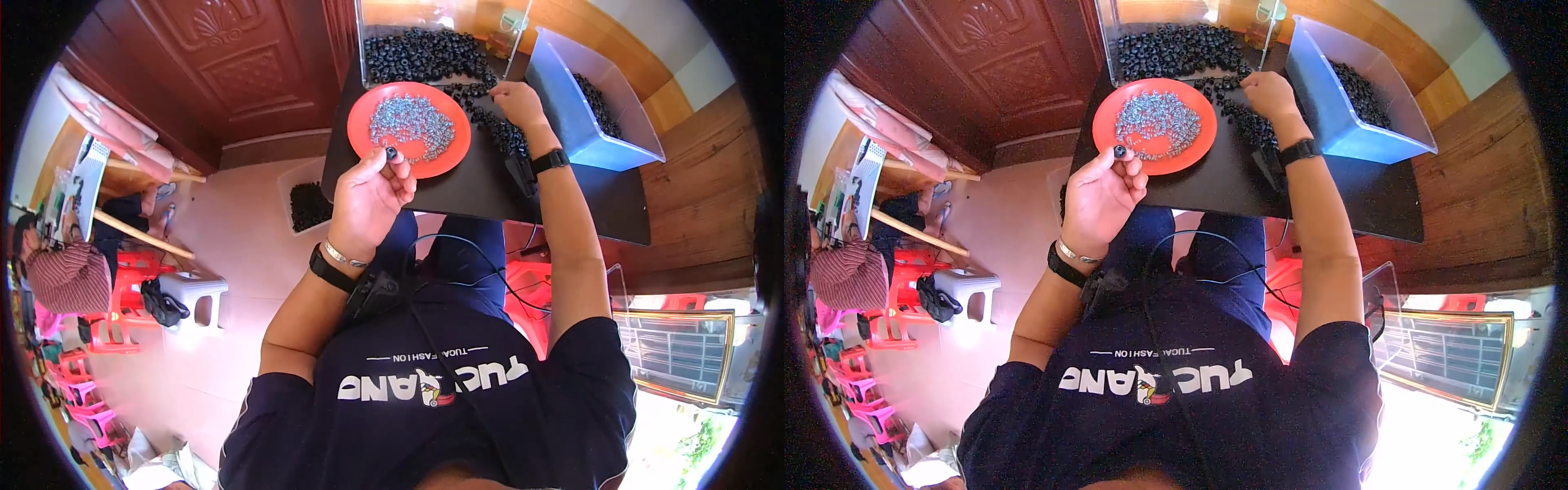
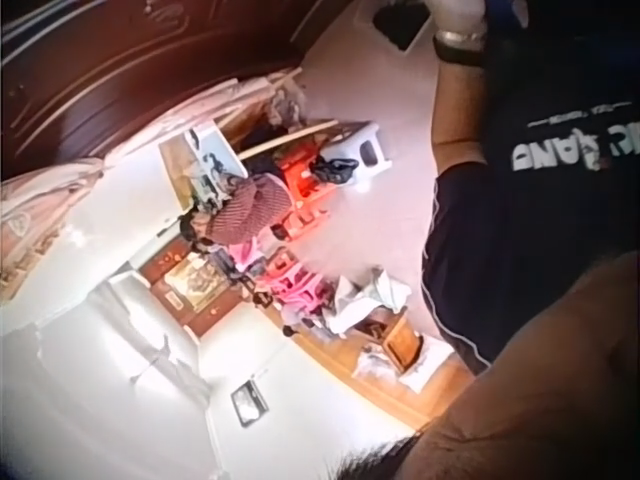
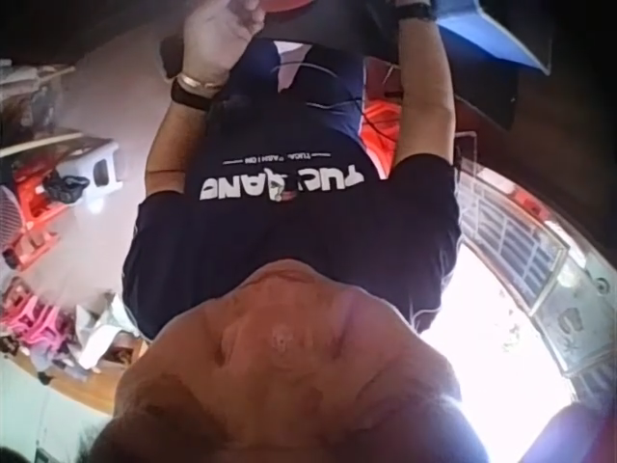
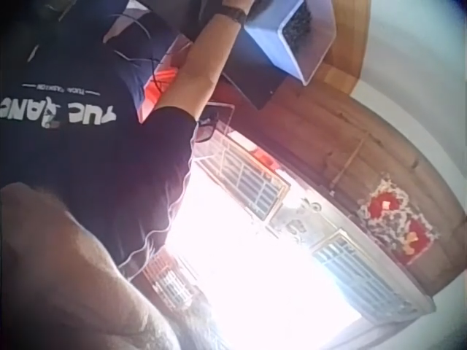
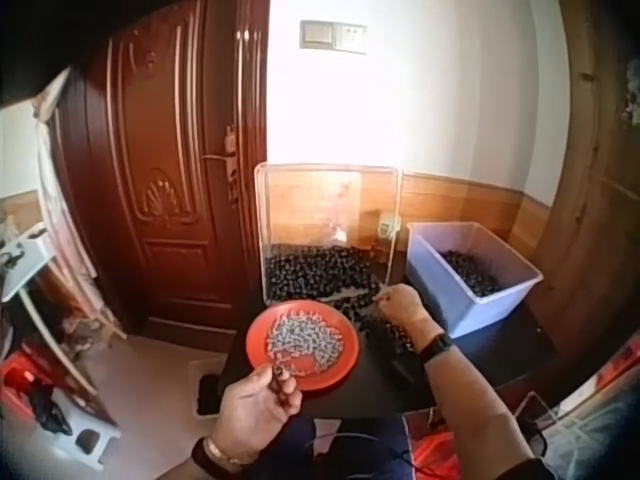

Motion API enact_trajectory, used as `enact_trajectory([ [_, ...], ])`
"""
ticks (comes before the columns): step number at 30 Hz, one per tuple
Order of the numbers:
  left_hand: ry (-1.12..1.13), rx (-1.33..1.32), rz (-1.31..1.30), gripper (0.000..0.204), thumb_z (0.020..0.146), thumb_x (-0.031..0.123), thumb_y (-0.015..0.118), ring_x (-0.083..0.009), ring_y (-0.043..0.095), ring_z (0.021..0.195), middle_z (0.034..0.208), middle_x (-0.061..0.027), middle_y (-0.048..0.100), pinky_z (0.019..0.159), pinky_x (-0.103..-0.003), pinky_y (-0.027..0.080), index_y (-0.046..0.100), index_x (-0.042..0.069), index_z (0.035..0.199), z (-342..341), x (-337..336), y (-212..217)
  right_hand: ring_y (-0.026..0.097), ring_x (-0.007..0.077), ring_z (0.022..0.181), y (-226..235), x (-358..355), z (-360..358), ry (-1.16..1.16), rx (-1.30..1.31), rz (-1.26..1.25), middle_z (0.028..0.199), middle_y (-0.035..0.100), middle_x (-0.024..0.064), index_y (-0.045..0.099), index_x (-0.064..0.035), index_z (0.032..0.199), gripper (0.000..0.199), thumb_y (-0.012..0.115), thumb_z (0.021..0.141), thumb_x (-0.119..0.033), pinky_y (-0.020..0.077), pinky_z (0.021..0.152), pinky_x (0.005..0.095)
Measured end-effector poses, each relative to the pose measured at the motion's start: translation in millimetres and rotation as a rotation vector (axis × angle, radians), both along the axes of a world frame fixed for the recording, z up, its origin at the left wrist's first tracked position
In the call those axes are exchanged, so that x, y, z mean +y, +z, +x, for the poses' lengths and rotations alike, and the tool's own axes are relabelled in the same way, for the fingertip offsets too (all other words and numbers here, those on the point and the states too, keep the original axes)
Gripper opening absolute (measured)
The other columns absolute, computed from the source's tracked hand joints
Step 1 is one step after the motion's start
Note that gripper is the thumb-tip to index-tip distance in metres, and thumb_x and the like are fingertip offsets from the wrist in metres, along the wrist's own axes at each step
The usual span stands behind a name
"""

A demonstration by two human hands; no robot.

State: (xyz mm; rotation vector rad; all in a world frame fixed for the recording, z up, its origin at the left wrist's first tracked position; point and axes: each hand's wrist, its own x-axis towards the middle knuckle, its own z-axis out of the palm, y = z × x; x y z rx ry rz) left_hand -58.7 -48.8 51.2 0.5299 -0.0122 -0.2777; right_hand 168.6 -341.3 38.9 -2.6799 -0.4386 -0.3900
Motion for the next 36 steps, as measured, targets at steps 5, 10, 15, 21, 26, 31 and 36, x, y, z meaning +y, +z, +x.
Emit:
enact_trajectory([
  [5, 0.008, 0.05, -0.024, 0.025, 0.095, 0.03, 0.051, -0.0197, 0.058, 0.075, 0.081, -0.0041, 0.058, 0.069, -0.03, 0.043, 0.057, 0.007, 0.089, -4, -3, 7, 0.067, 0.0277, 0.075, 8, -6, -10, -0.037, 0.141, 0.181, 0.078, 0.069, 0.0133, 0.073, -0.0107, 0.092, 0.021, 0.065, 0.076, -0.02, 0.0517, 0.075, 0.0359],
  [10, -0.011, -0.003, 0.015, 0.027, 0.096, 0.031, 0.05, -0.0194, 0.057, 0.074, 0.08, -0.0043, 0.057, 0.068, -0.029, 0.043, 0.057, 0.007, 0.089, -7, -6, 8, 0.057, 0.0076, 0.066, 29, -1, -40, 0.058, 0.312, 0.529, 0.076, 0.064, -0.0005, 0.069, -0.0005, 0.1, 0.019, 0.065, 0.086, -0.013, 0.0455, 0.059, 0.022],
  [15, 0.036, -0.128, 0.135, 0.028, 0.098, 0.033, 0.047, -0.0186, 0.056, 0.07, 0.077, -0.0043, 0.054, 0.062, -0.028, 0.042, 0.055, 0.007, 0.087, -8, -10, 15, 0.059, 0.007, 0.08, 62, 39, -102, 0.296, 0.428, 0.974, 0.09, 0.066, 0.0004, 0.067, -0.0036, 0.107, 0.019, 0.061, 0.091, -0.014, 0.048, 0.072, 0.0217],
  [21, -0.019, -0.112, 0.135, 0.024, 0.097, 0.031, 0.049, -0.0193, 0.056, 0.069, 0.079, -0.0045, 0.056, 0.062, -0.029, 0.042, 0.054, 0.009, 0.088, 16, -24, 16, 0.062, 0.0105, 0.082, 61, 62, -122, 0.423, 0.533, 1.199, 0.091, 0.067, 0.0036, 0.066, -0.0014, 0.105, 0.017, 0.06, 0.091, -0.007, 0.0495, 0.074, 0.0235],
  [26, -0.014, -0.101, 0.131, 0.02, 0.096, 0.028, 0.05, -0.0209, 0.057, 0.07, 0.082, -0.0051, 0.057, 0.063, -0.031, 0.044, 0.054, 0.01, 0.089, 20, -34, 30, 0.064, 0.0125, 0.081, 61, 64, -135, 0.599, 0.642, 1.377, 0.09, 0.069, 0.0061, 0.067, -0.001, 0.104, 0.018, 0.065, 0.087, -0.007, 0.051, 0.073, 0.0242],
  [31, 0.0, -0.19, 0.114, 0.023, 0.097, 0.028, 0.048, -0.0213, 0.056, 0.068, 0.078, -0.0054, 0.055, 0.062, -0.031, 0.044, 0.053, 0.008, 0.088, 11, -41, 41, 0.062, 0.012, 0.078, 65, 69, -157, 0.693, 0.626, 1.319, 0.087, 0.068, 0.0061, 0.068, 0.0012, 0.102, 0.018, 0.067, 0.085, -0.004, 0.0507, 0.074, 0.0251],
  [36, -0.06, -0.314, 0.189, 0.024, 0.099, 0.029, 0.042, -0.0183, 0.049, 0.074, 0.082, -0.0037, 0.05, 0.065, -0.032, 0.041, 0.051, 0.008, 0.095, 6, -40, 38, 0.064, 0.0137, 0.081, 67, 72, -169, 0.724, 0.527, 1.232, 0.09, 0.068, 0.0073, 0.067, 0.001, 0.1, 0.015, 0.066, 0.086, -0.004, 0.0519, 0.076, 0.027],
])
